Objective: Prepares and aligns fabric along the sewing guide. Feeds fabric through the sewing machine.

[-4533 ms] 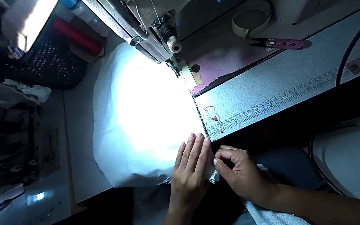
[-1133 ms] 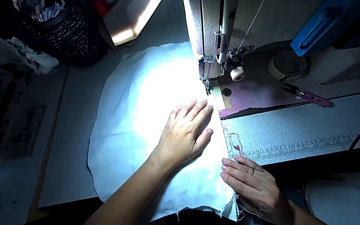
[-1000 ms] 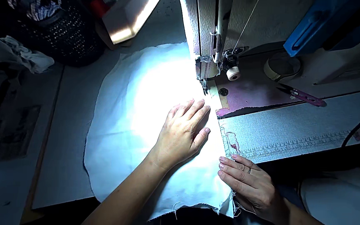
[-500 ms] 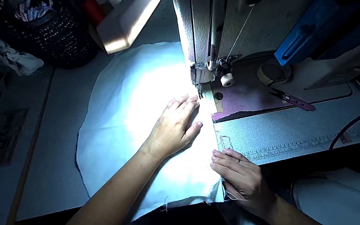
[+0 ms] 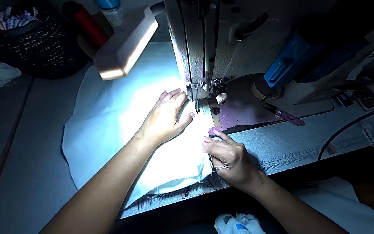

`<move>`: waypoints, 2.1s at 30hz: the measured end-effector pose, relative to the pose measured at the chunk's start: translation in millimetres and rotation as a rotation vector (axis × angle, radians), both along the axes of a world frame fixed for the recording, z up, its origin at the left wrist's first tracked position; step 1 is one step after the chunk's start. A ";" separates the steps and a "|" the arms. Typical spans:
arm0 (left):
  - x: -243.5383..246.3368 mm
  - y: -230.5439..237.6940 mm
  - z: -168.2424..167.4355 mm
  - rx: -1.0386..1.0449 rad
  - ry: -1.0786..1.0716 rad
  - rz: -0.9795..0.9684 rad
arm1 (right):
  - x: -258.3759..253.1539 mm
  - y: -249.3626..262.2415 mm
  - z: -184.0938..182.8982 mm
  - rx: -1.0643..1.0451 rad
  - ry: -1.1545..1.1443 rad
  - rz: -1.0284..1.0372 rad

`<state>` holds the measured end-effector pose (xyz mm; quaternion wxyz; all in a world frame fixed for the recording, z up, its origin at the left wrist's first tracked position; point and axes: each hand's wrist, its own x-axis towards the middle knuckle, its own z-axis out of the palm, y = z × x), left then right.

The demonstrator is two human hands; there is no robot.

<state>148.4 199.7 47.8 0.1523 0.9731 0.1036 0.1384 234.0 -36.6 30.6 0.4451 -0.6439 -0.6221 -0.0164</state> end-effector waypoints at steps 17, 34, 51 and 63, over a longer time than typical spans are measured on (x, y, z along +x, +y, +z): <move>22.5 30.5 7.3 0.010 -0.054 -0.004 | 19.8 37.5 2.7 0.036 0.073 -0.053; -49.1 -51.4 17.2 -0.029 -0.277 -0.081 | 33.4 43.8 2.3 0.010 0.146 0.037; -67.7 -66.2 -1.1 0.321 -0.355 -0.224 | 47.1 32.5 3.2 0.089 -0.068 0.146; -64.0 -60.0 -5.5 0.162 -0.340 -0.358 | 49.0 12.0 11.2 0.104 -0.172 0.164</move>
